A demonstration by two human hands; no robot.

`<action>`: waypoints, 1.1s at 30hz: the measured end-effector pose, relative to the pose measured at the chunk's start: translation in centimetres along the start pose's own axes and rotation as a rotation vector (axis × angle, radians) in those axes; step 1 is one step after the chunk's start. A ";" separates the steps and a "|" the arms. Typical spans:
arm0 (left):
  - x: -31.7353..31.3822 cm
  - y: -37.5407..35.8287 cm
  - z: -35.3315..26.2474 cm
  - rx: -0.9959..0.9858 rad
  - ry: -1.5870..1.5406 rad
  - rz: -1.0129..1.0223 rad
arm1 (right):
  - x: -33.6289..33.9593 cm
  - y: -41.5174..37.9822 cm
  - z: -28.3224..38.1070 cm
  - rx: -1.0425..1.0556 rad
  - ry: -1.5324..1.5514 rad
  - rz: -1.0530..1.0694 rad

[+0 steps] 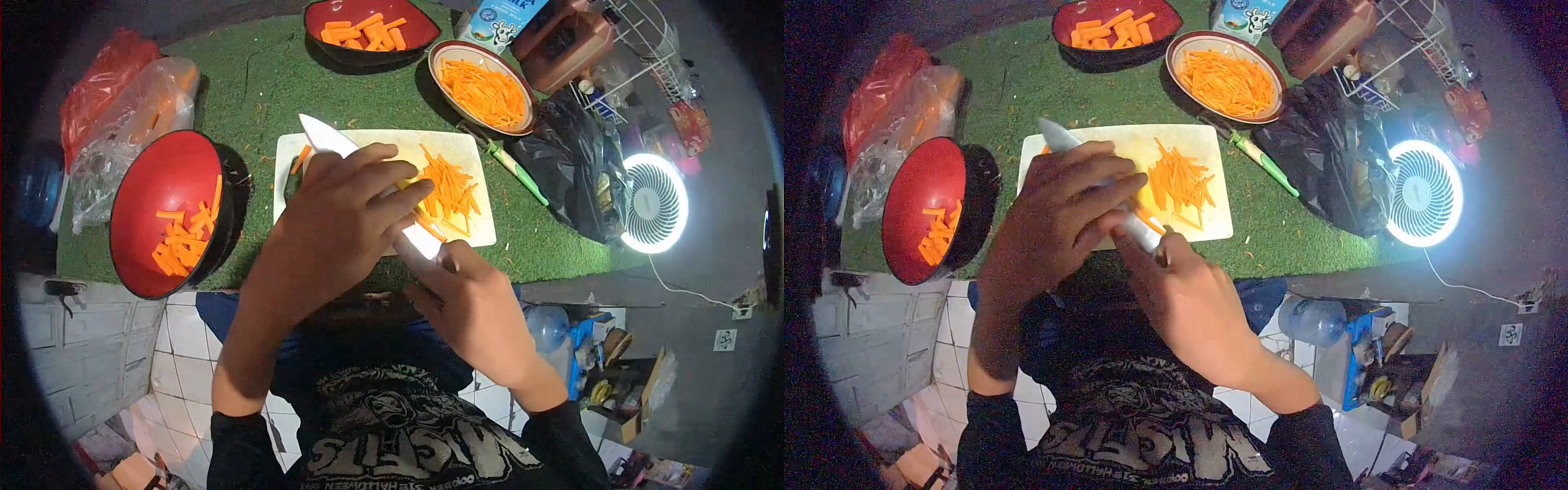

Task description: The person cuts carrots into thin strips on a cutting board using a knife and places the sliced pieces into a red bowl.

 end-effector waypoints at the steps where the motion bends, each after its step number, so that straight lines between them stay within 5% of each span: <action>1: -0.2 0.4 0.1 -0.038 -0.031 0.041 | 0.1 -0.2 0.1 0.011 0.005 0.000; 4: -1.1 1.6 0.9 -0.021 -0.094 0.264 | 0.2 -0.6 0.1 0.029 0.021 0.001; 10: -1.7 2.7 2.8 -0.072 -0.342 0.317 | 0.0 -0.8 0.0 -0.027 0.005 0.019; 19: 1.9 3.8 3.7 0.075 -0.223 -0.006 | 0.0 -1.3 -1.6 -0.048 0.040 -0.023; 23: 2.3 3.1 5.3 0.095 -0.508 0.071 | 1.2 -2.2 -4.4 -0.185 0.087 -0.148; 26: -1.3 5.2 5.3 0.079 -0.430 0.515 | 2.1 -2.6 -6.4 -0.228 0.089 -0.236; 29: -4.3 6.5 6.9 0.343 -0.188 0.768 | 2.9 -3.0 -6.7 -0.297 0.096 -0.199; 33: -4.7 7.4 7.2 0.232 -0.177 0.675 | 2.8 -3.2 -6.5 -0.252 0.118 -0.196</action>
Point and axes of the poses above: each hand's wrist, its own y-axis towards the middle knuckle, its own x-axis out of the back of the hand, z = x × y, the point moved 7 cm from there along y, towards the middle knuckle, and after that the axes turned 15 degrees about -y, right-handed, at the moved point
